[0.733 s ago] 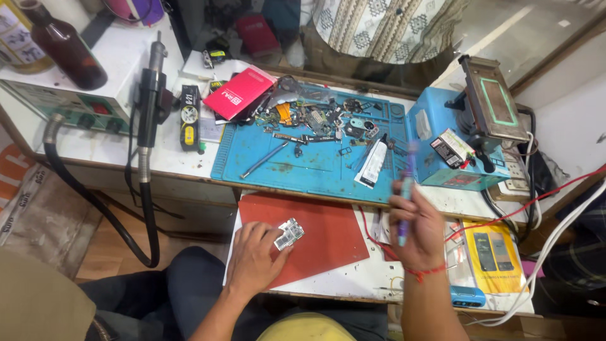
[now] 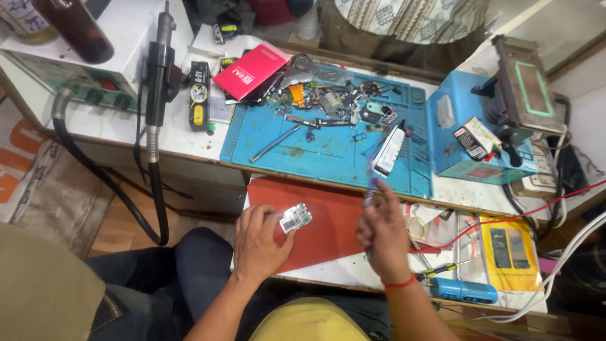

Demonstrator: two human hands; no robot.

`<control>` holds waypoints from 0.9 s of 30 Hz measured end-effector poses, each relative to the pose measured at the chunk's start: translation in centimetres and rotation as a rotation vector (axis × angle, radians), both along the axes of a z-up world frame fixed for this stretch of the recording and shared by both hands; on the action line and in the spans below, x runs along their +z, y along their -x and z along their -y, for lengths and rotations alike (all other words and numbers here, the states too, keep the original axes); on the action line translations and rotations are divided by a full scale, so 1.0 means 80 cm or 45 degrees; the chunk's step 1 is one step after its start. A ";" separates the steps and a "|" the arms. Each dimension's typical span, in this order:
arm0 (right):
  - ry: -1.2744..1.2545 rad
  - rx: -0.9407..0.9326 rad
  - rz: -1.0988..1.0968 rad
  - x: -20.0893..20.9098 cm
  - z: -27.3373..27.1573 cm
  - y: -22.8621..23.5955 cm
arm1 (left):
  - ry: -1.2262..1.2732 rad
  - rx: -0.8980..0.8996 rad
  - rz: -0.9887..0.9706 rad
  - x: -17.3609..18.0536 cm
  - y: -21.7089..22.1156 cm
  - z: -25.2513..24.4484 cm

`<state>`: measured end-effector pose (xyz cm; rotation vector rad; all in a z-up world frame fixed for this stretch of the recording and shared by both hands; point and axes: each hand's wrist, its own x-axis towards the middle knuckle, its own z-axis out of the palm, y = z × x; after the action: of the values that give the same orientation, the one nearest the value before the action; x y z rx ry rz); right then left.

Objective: The person sits at a cluttered workbench and repeatedly wipes a small electronic component with a purple cloth. The camera is unstable, frequently swinging and obscuring the view of the hands and the object being cleaned.

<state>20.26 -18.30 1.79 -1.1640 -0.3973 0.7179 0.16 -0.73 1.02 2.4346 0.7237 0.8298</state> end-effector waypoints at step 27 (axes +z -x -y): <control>0.865 0.534 1.652 0.009 -0.032 0.079 | 0.170 -0.119 0.053 -0.018 0.020 -0.015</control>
<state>13.97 -15.76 2.54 -2.1605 -1.6010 0.3449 -1.44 0.49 -0.45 2.3069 0.6241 0.7682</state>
